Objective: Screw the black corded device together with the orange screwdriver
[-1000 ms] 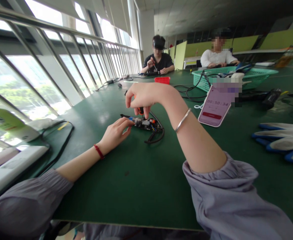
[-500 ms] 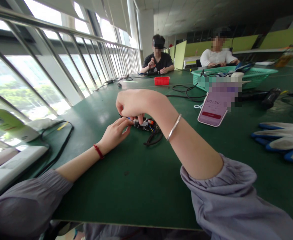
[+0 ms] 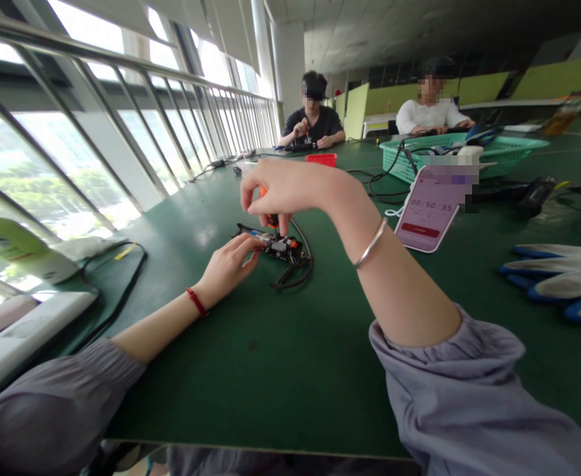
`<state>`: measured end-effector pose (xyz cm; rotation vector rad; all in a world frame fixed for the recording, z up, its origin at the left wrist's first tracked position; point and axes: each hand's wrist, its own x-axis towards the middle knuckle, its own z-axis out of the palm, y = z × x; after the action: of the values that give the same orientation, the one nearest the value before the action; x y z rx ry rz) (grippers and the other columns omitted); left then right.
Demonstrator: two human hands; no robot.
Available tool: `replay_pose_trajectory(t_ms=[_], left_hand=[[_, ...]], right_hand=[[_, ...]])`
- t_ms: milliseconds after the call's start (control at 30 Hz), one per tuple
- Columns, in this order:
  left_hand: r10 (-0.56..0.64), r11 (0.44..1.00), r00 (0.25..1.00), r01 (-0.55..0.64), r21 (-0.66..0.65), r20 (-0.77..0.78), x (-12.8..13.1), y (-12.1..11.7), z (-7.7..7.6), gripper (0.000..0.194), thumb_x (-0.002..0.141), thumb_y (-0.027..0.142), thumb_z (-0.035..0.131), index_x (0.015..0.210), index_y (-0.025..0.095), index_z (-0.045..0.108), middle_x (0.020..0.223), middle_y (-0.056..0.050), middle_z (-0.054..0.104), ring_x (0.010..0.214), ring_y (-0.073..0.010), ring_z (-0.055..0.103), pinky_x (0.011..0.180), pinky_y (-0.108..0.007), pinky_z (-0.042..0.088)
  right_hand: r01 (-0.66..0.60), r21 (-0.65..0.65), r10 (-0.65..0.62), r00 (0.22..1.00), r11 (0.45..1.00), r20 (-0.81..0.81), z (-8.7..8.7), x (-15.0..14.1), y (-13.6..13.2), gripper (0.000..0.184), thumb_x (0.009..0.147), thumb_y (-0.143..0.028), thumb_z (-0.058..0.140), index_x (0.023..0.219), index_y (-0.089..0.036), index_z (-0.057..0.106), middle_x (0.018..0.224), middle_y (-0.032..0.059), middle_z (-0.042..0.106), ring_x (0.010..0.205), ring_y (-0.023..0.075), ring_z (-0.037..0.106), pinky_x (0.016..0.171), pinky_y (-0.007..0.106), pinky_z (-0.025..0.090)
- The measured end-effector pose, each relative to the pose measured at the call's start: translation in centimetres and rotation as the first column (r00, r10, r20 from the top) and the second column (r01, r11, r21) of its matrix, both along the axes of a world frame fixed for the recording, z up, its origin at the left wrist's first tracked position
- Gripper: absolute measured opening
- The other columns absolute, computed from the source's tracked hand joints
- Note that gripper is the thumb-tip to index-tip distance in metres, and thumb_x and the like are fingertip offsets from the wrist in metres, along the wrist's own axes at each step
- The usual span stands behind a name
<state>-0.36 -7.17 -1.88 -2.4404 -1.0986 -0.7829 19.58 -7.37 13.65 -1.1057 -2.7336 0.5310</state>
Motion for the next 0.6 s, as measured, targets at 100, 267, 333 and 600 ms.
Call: replay_pose_trajectory(t_ms=[100, 267, 333, 600], left_hand=[[-0.002, 1.000, 1.000, 0.002, -0.007, 0.002, -0.14, 0.05, -0.02, 0.019, 0.087, 0.013, 0.041, 0.101, 0.019, 0.053, 0.096, -0.003, 0.060, 0.089, -0.0148, 0.058, 0.072, -0.023, 0.047], [-0.004, 1.000, 1.000, 0.004, -0.008, -0.002, -0.28, 0.11, -0.10, 0.020, 0.087, 0.012, 0.042, 0.101, 0.019, 0.054, 0.096, -0.003, 0.060, 0.089, -0.0150, 0.058, 0.071, -0.023, 0.047], [-0.005, 1.000, 1.000, 0.005, -0.007, -0.003, -0.29, 0.11, -0.14, 0.020, 0.086, 0.012, 0.042, 0.101, 0.019, 0.054, 0.096, -0.003, 0.060, 0.089, -0.0149, 0.058, 0.071, -0.023, 0.047], [-0.011, 1.000, 1.000, 0.011, -0.016, -0.003, -0.23, 0.15, -0.22, 0.020, 0.086, 0.012, 0.042, 0.101, 0.019, 0.053, 0.096, -0.003, 0.060, 0.090, -0.0149, 0.057, 0.072, -0.023, 0.047]], right_hand=[[-0.013, -0.008, 0.013, 1.000, 1.000, 0.005, 0.22, 0.46, -0.37, 0.029, 0.082, -0.028, 0.054, 0.109, -0.021, 0.061, 0.091, 0.0027, 0.068, 0.068, 0.0165, 0.067, 0.066, 0.028, 0.048], [-0.012, -0.043, 0.013, 1.000, 0.999, 0.026, 0.15, 0.45, -0.37, 0.031, 0.082, -0.029, 0.054, 0.111, -0.021, 0.060, 0.091, 0.0029, 0.068, 0.068, 0.0164, 0.067, 0.067, 0.029, 0.048], [-0.008, -0.074, 0.011, 0.999, 0.997, 0.047, 0.11, 0.36, -0.21, 0.031, 0.082, -0.029, 0.054, 0.111, -0.021, 0.060, 0.090, 0.0031, 0.068, 0.069, 0.0168, 0.067, 0.067, 0.029, 0.048], [-0.018, -0.056, 0.020, 0.999, 0.998, 0.037, -0.07, 0.26, 0.11, 0.028, 0.082, -0.028, 0.053, 0.108, -0.021, 0.061, 0.093, 0.0030, 0.068, 0.068, 0.0157, 0.067, 0.069, 0.029, 0.048]])
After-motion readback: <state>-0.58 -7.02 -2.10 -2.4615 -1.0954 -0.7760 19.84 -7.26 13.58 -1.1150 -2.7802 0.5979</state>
